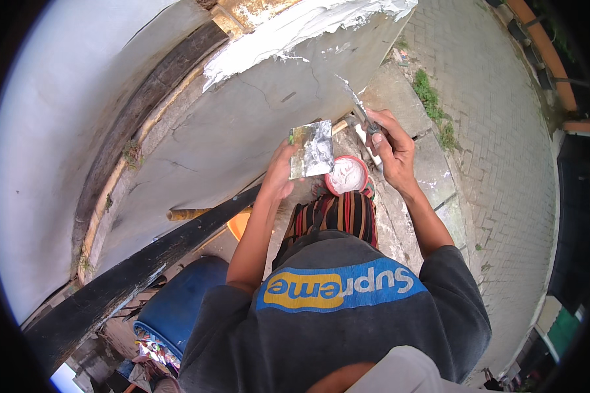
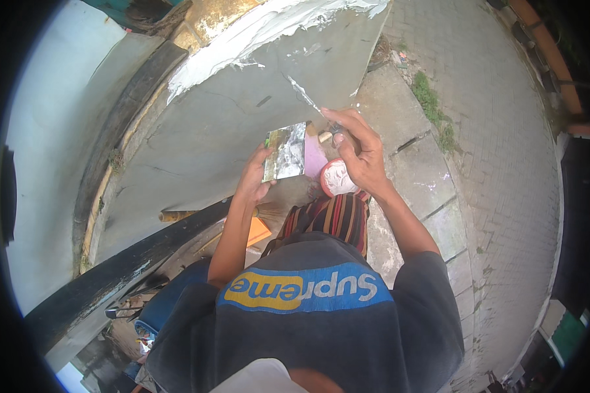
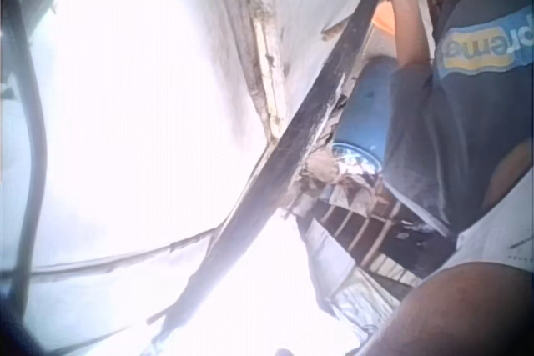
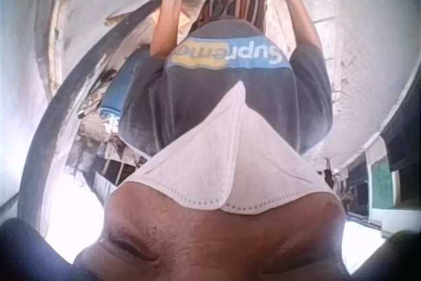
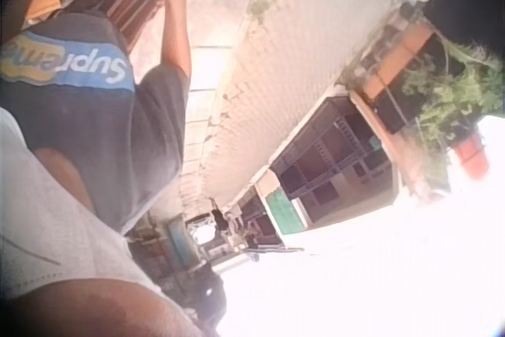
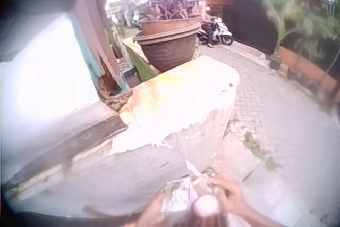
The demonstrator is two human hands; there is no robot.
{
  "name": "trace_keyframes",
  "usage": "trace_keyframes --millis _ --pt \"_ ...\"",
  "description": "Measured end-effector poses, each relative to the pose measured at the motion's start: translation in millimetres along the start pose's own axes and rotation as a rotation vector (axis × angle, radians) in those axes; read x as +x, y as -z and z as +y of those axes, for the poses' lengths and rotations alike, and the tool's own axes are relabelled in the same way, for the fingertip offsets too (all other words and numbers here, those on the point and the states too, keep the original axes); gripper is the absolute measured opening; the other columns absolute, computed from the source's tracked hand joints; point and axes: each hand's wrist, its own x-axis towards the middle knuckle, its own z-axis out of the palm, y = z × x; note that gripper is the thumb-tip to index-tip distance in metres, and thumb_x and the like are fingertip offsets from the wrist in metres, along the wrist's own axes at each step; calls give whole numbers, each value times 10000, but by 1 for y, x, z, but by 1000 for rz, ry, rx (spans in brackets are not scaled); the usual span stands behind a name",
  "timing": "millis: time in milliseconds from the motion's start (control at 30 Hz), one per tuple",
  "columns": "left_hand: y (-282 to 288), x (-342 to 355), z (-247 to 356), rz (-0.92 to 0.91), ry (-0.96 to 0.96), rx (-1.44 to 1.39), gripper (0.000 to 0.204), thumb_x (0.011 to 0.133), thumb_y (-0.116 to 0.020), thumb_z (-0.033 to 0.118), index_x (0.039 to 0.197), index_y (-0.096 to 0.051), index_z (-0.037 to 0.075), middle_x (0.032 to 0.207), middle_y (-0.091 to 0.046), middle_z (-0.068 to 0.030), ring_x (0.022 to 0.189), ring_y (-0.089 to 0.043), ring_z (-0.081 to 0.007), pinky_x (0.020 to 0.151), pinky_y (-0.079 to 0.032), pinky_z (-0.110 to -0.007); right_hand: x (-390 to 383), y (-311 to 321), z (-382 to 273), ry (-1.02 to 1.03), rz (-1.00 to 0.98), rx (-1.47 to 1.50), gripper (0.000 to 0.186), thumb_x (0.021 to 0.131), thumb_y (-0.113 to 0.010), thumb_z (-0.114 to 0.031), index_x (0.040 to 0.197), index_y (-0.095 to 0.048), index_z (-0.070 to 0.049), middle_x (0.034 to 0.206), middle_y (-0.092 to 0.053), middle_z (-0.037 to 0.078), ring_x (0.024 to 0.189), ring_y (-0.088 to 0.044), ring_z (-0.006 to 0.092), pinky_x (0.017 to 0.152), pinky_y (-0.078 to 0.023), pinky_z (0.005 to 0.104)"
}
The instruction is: The person uses a putty knife to scoop white plaster from a bucket and applies it to a curved concrete wall edge. They repeatedly smooth the plaster along the top edge, occasionally scraping excess back onto a small metal plate held in the other hand.
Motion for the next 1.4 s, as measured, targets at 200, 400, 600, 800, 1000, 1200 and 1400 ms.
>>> trace_keyframes --millis 200,400,600,800,1000,1200,1400 --pt "-40 -14 26 -30 6 -246 324 932 -504 178 1213 -503 18 942 -648 -47 679 -624 -78 461 -446 -202 -9 -6 18 18 -35 -148 356 828 -576 12 1158 -673 -83 901 -599 80 724 -543 134 628 -442 265" --pt "-67 -24 25 1 -45 -471 243 922 -532 145 1122 -513 7 845 -653 -69 466 -559 -63 294 -373 -159 -2 15 19 218 -116 -214 375 785 -577 85 1117 -689 -50 909 -587 90 699 -549 138 554 -416 251" --pt "-77 -30 14 11 -118 -526 234 925 -518 123 1123 -505 -2 848 -659 -83 436 -540 -61 274 -362 -161 -13 65 15 233 -237 -289 449 725 -602 68 1116 -703 -128 863 -603 79 664 -589 163 550 -460 273" --pt "-91 -37 8 152 -240 -378 436 925 -526 163 1308 -421 -17 965 -663 -96 632 -662 -97 339 -435 -172 -11 116 14 330 -255 -216 206 885 -558 -41 1073 -641 -29 847 -599 103 576 -541 115 453 -392 218" --pt "-105 -44 -8 -74 -277 -539 339 922 -529 132 1222 -467 -13 924 -661 -107 597 -649 -108 308 -415 -168 9 97 -15 -445 -503 1031 243 984 -501 -270 1141 -475 -87 782 -565 131 428 -461 108 360 -351 205" --pt "-106 -41 -20 -266 -259 -906 257 936 -483 87 1154 -482 -49 930 -623 -133 481 -511 -88 264 -372 -163 -21 78 19 -489 -489 944 208 976 -518 -264 1108 -500 -105 758 -556 112 430 -450 96 388 -373 201" --pt "-109 -51 -14 -115 -305 -707 345 941 -485 115 1256 -444 -19 896 -643 -114 517 -569 -92 288 -381 -165 -10 123 17 -449 -340 507 212 973 -532 -207 1128 -542 -62 775 -620 78 485 -521 86 447 -390 203"
